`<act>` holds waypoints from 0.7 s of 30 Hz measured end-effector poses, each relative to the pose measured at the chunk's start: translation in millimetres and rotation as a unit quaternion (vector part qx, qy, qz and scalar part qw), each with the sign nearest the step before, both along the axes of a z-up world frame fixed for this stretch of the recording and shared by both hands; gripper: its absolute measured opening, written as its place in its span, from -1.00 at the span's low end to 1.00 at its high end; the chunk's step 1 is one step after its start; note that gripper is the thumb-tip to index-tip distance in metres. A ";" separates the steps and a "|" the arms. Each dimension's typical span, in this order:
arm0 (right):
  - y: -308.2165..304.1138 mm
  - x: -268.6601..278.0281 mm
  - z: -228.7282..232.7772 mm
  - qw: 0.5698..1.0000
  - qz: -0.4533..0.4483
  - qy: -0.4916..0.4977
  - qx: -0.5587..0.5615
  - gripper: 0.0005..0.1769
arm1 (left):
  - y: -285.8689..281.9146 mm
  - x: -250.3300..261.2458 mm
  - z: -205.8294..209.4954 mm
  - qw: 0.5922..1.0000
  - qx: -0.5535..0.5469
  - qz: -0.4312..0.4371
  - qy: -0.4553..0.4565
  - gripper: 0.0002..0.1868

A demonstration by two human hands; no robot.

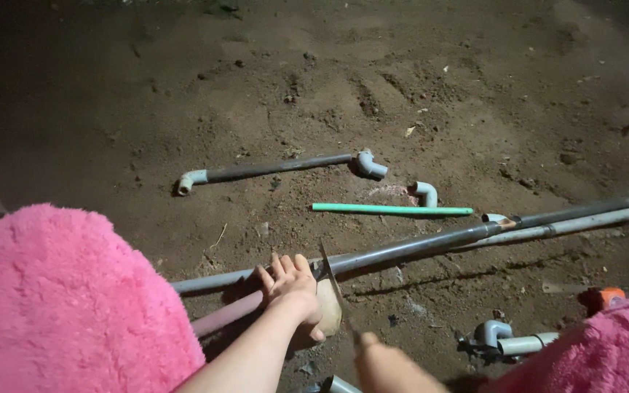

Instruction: The person uses a hand saw to cut a long gray pipe that is resting on a coconut. They hold the pipe steady with their left hand and foot while sawing with their right hand. The task involves repetitive sawing motions to sever the pipe.

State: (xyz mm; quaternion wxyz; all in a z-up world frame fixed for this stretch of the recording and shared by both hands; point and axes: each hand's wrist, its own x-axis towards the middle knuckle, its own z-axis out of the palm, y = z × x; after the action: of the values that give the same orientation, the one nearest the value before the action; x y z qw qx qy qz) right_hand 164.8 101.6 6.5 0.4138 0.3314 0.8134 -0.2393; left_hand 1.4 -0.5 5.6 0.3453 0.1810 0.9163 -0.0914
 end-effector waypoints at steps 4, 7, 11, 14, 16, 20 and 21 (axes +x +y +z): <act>63.9 11.3 12.3 0.993 0.102 0.062 -0.010 -0.70 | 0.9 -1.3 -8.6 1.000 0.003 -0.004 0.017 0.84; 58.6 1.3 6.7 0.984 0.153 0.093 -0.015 -0.84 | 0.5 -3.3 -9.8 1.000 0.001 -0.003 0.017 0.83; 0.5 -42.5 75.9 0.979 0.128 0.147 -0.055 -0.49 | -0.6 -3.6 -12.6 1.000 0.015 -0.002 0.017 0.83; -1.7 -74.2 38.1 0.927 0.140 0.310 -0.157 -0.49 | 10.1 -19.8 -96.7 0.988 0.086 0.079 0.099 -0.37; -1.7 -77.1 30.5 0.959 0.108 0.232 -0.124 -0.66 | 13.1 -24.5 -85.2 0.990 0.077 0.080 0.084 -0.36; -1.0 -61.7 55.8 0.962 0.053 0.245 -0.113 -0.63 | 5.7 -10.1 -38.2 0.998 0.032 0.023 0.039 0.16; -0.9 -49.9 54.0 0.962 0.058 0.243 -0.112 -0.63 | 2.3 -5.9 -20.4 0.998 0.034 0.029 0.038 0.16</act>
State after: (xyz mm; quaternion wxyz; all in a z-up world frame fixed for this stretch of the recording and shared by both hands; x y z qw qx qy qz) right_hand 114.9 100.7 60.5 0.2515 0.1671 0.8751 -0.3782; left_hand -4.5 1.8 -14.7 0.3065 0.1626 0.9361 -0.0575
